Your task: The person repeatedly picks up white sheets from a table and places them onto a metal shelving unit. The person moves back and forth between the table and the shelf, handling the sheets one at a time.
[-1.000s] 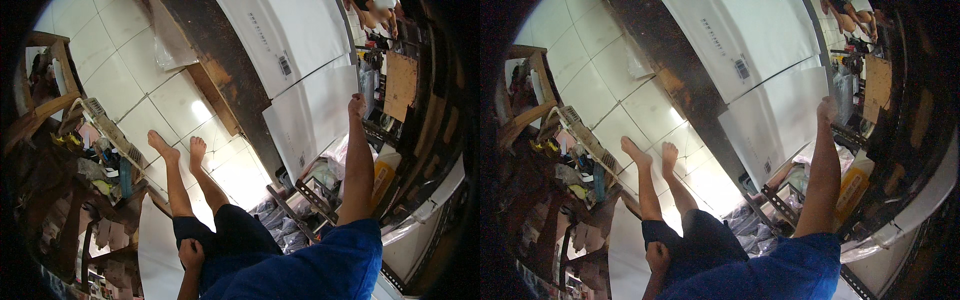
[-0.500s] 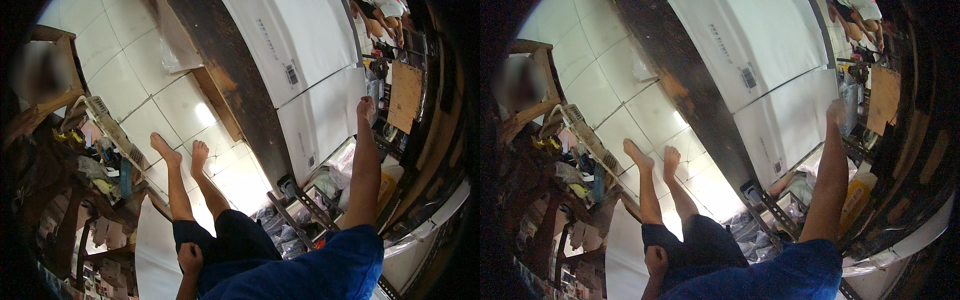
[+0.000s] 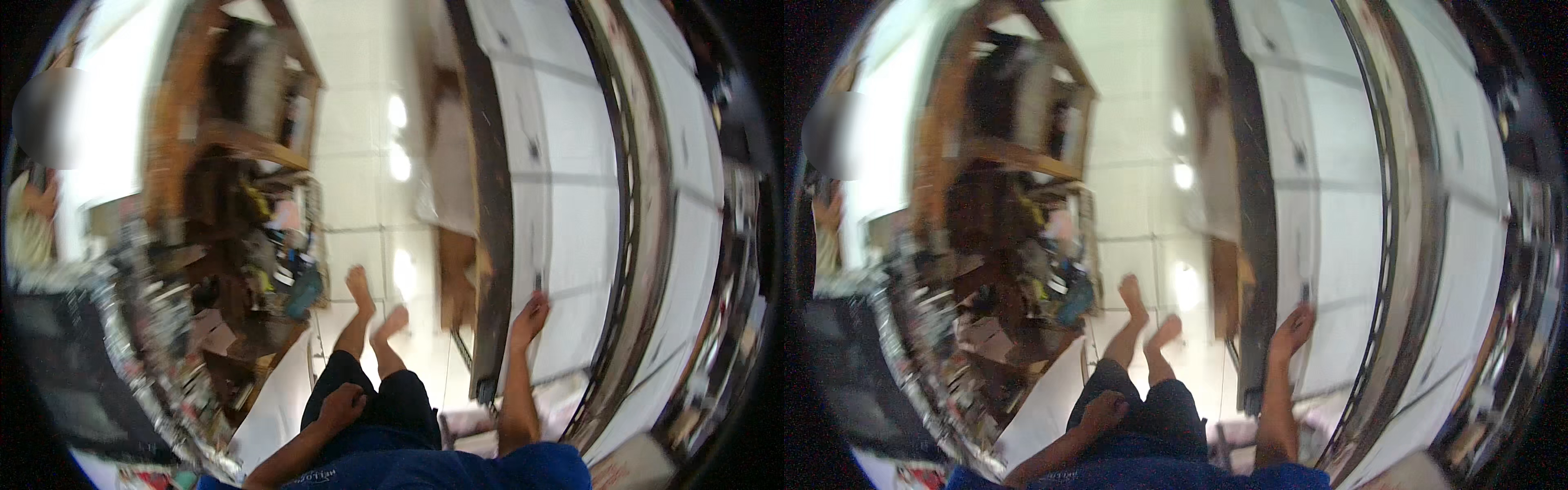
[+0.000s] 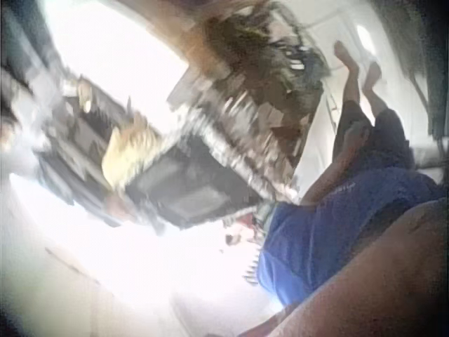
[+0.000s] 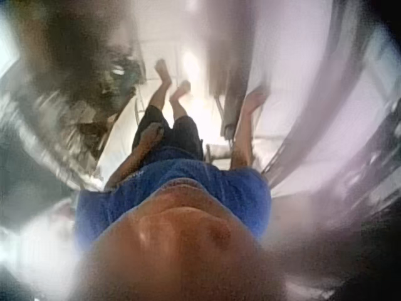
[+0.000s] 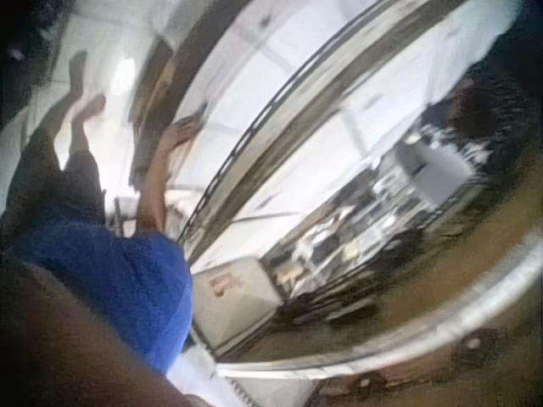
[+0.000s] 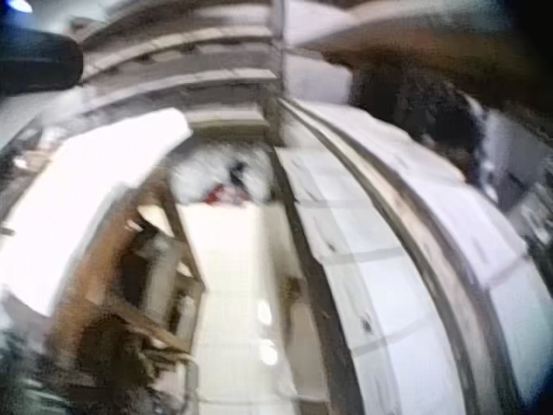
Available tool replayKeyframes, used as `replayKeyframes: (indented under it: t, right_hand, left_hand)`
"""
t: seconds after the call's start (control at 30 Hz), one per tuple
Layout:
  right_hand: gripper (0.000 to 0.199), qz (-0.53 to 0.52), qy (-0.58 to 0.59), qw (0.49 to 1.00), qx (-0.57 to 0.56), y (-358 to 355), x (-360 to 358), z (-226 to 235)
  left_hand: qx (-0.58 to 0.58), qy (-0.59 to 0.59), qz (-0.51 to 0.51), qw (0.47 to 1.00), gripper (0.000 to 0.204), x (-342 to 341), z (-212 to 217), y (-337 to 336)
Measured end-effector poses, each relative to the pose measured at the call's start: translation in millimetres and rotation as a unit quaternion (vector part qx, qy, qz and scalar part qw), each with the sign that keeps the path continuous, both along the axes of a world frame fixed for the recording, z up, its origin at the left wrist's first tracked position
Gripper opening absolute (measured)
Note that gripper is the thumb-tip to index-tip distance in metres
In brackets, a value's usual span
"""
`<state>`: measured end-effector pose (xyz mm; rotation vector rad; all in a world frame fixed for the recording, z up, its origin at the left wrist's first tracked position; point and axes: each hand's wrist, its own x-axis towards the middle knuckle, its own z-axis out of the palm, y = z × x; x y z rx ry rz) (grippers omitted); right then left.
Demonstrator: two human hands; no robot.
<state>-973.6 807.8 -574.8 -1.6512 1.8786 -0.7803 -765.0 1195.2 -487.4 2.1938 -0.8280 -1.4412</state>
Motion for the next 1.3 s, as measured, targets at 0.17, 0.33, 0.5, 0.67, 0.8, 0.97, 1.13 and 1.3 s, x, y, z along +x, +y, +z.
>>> replayKeyframes:
  t: [0.17,0.33,0.5,0.67,0.8,0.97,1.13,1.3]
  right_hand:
    - [0.012,0.297,-0.16,0.92,0.2,87,174,71]
    - [0.014,0.406,-0.179,0.84,0.312,64,237,101]
    - [0.011,0.29,-0.138,0.873,0.368,-39,236,61]
    - [0.021,0.288,-0.074,0.891,0.342,-152,219,-13]
    - [0.032,0.443,0.123,0.859,0.225,-215,296,26]
    - [0.02,0.435,-0.051,0.858,0.266,-339,416,2]
    - [0.012,0.458,-0.163,0.815,0.317,-361,601,154]
    - [0.014,0.526,-0.164,0.77,0.321,-368,702,185]
  left_hand:
    - [-0.161,-0.036,0.074,0.984,0.016,89,99,-108]
    - [-0.317,-0.145,0.182,0.92,0.018,186,207,-166]
    - [-0.389,-0.277,0.284,0.832,0.017,292,270,-203]
    - [-0.38,-0.424,0.41,0.712,0.017,386,322,-238]
    - [-0.304,-0.561,0.479,0.603,0.02,464,329,-259]
    - [-0.122,-0.587,0.533,0.597,0.03,557,300,-274]
    - [0.007,-0.518,0.572,0.636,0.04,600,262,-271]
    - [0.132,-0.423,0.543,0.714,0.048,651,231,-280]
